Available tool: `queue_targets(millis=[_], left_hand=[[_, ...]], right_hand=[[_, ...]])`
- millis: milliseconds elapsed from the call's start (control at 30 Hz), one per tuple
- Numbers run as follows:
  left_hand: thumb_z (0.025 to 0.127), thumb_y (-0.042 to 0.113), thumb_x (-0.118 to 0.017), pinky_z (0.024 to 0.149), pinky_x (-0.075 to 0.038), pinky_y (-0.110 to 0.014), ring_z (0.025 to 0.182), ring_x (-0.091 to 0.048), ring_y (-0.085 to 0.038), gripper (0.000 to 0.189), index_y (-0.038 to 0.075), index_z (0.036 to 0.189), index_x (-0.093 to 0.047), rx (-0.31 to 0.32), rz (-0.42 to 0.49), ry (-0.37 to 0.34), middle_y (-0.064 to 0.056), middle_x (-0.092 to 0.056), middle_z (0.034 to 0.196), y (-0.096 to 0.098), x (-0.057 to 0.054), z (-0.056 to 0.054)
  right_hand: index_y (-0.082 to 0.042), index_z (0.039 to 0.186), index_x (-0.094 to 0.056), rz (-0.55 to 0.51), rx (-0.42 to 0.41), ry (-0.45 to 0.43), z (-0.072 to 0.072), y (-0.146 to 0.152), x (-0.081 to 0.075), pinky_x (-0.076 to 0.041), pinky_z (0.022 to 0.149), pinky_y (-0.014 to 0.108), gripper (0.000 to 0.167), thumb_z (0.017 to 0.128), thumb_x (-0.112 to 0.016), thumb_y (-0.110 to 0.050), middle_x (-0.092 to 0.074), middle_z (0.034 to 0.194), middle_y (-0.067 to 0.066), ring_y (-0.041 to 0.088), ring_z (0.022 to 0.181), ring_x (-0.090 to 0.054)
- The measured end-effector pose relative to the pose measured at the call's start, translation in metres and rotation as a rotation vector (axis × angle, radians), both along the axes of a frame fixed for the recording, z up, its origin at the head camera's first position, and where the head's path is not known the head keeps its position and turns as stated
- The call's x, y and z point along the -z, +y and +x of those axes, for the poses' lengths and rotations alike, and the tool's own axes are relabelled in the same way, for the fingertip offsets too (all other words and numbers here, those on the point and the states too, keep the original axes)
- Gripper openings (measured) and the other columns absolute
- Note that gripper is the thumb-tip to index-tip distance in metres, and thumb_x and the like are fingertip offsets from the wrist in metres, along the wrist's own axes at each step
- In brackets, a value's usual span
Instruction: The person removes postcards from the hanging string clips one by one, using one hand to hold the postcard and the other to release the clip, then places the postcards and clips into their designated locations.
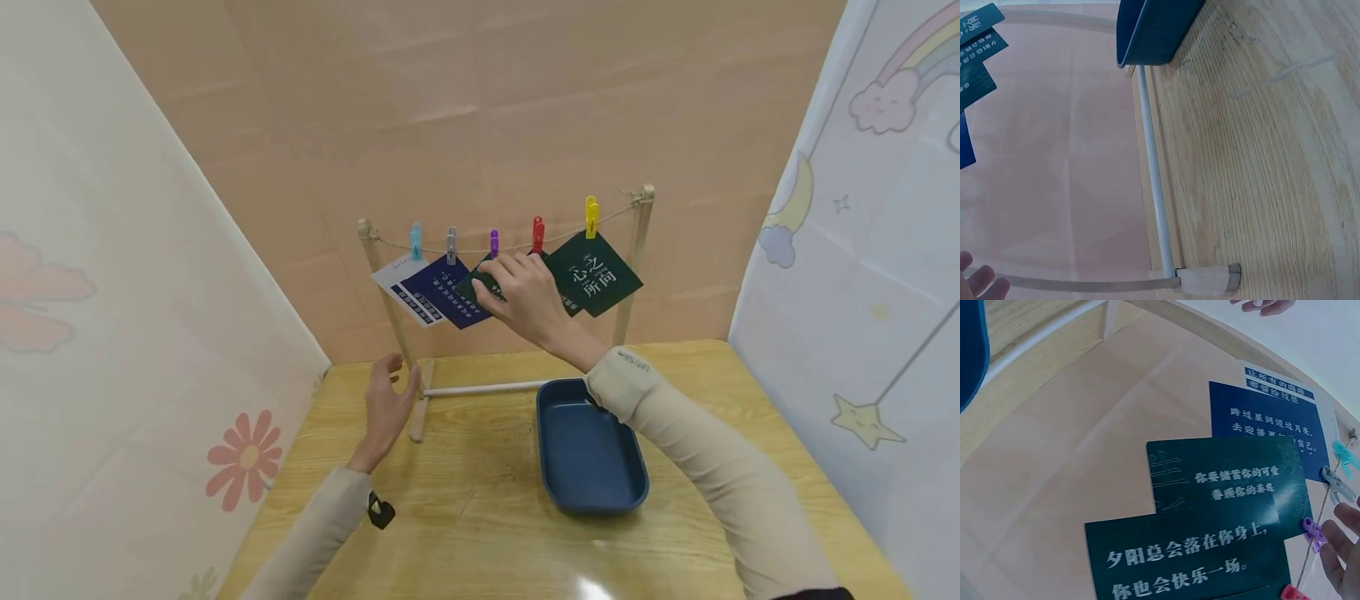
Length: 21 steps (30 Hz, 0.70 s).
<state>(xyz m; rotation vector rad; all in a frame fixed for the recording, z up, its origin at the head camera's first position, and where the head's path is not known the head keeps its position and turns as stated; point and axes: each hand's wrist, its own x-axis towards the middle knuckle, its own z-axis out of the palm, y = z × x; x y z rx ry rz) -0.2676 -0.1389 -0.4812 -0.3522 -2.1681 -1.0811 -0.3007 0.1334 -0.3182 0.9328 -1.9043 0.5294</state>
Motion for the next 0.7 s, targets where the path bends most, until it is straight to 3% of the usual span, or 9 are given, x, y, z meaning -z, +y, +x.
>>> queue_targets(millis=[200, 533, 700], left_hand=[[0.095, 0.013, -0.068, 0.086, -0.054, -0.048, 0.108, -0.058, -0.033, 0.038, -0.005, 0.125, -0.054, 0.03, 0.047, 0.044, -0.022, -0.059, 0.117, 0.008, -0.003, 0.0], [0.098, 0.017, -0.064, 0.089, -0.053, -0.051, 0.108, -0.057, -0.035, 0.036, -0.005, 0.125, -0.053, 0.073, 0.161, 0.01, -0.021, -0.058, 0.118, 0.014, -0.009, -0.005], [0.098, 0.017, -0.065, 0.091, -0.052, -0.05, 0.107, -0.058, -0.035, 0.036, -0.005, 0.123, -0.054, 0.052, 0.208, 0.013, -0.021, -0.059, 0.117, 0.018, -0.015, -0.009]], right_hand=[[0.0, 0.103, -0.07, 0.018, 0.008, 0.019, -0.001, -0.01, -0.009, -0.051, 0.081, 0.046, 0.023, 0.094, -0.065, -0.02, -0.07, 0.098, 0.014, 0.032, 0.091, -0.064], [0.0, 0.099, -0.071, 0.029, 0.015, 0.04, -0.005, -0.026, -0.017, -0.048, 0.069, 0.042, 0.019, 0.093, -0.065, -0.018, -0.068, 0.093, 0.012, 0.029, 0.08, -0.057], [-0.001, 0.097, -0.07, 0.038, 0.0, 0.059, -0.01, -0.034, -0.026, -0.049, 0.082, 0.044, 0.017, 0.094, -0.063, -0.016, -0.067, 0.095, 0.012, 0.03, 0.087, -0.057]])
